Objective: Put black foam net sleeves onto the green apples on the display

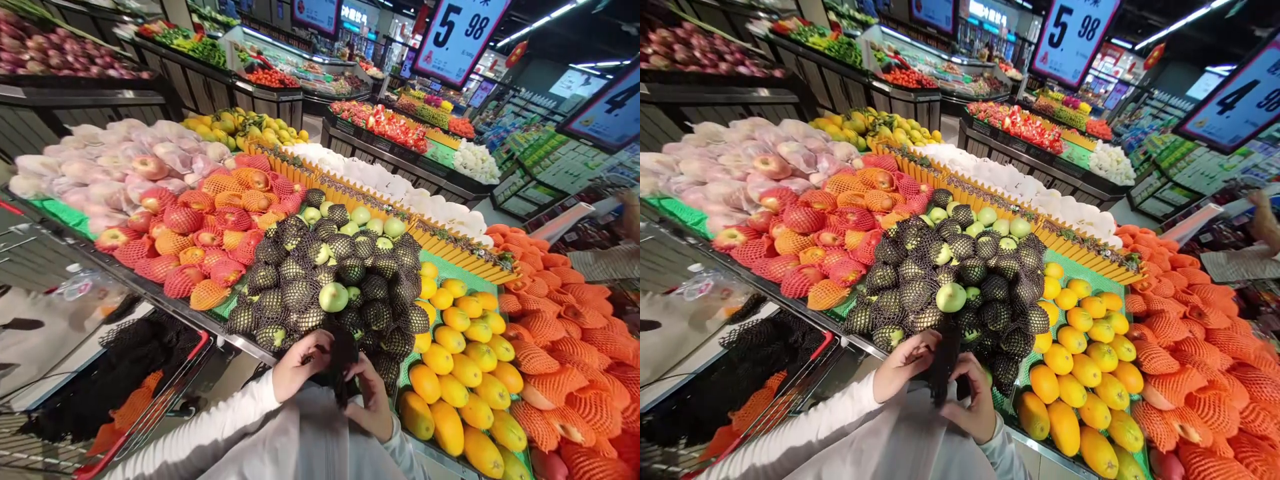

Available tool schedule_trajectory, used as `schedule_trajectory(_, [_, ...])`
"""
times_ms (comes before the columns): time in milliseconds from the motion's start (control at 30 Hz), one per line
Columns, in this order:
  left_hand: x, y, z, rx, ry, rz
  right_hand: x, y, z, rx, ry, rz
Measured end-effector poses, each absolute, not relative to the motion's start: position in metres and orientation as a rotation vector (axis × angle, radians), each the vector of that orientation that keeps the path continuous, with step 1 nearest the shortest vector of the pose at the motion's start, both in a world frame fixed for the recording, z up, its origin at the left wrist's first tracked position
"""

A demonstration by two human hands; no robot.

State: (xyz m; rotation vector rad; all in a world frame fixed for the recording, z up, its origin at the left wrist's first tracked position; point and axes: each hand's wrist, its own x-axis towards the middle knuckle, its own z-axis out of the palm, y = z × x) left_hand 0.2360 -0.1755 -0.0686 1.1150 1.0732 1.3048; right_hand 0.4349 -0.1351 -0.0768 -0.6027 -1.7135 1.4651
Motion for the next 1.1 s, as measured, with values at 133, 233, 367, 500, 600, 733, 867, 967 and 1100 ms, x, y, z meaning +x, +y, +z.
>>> schedule_trajectory(133, [0.231, -0.164, -0.065, 1.359, 0.991, 1.078, 0.439, -0.152, -0.087, -0.737, -1.501, 1.592])
schedule_trajectory(233, [0.222, -0.159, -0.060, 1.419, 0.966, 0.920, 0.434, -0.162, -0.093, -0.889, -1.567, 1.558])
schedule_trajectory(367, [0.202, -0.155, -0.048, 1.444, 0.913, 0.777, 0.412, -0.173, -0.097, -0.953, -1.467, 1.388])
schedule_trajectory(500, [0.174, -0.150, -0.044, 1.349, 0.900, 0.741, 0.383, -0.185, -0.092, -0.934, -1.188, 1.472])
schedule_trajectory(600, [0.152, -0.146, -0.050, 1.238, 0.858, 0.625, 0.358, -0.191, -0.087, -0.807, -0.825, 1.646])
schedule_trajectory(733, [0.127, -0.146, -0.054, 1.092, 0.677, 0.625, 0.332, -0.198, -0.096, -0.681, -0.641, 1.724])
schedule_trajectory(867, [0.113, -0.142, -0.044, 1.204, 0.544, 0.428, 0.317, -0.210, -0.117, -0.808, -0.689, 1.848])
schedule_trajectory(967, [0.117, -0.132, -0.041, 1.376, 0.657, 0.335, 0.314, -0.215, -0.120, -0.778, -0.650, 1.867])
schedule_trajectory(1100, [0.132, -0.109, -0.054, 1.522, 0.852, 0.407, 0.322, -0.203, -0.102, -0.713, -0.402, 1.750])
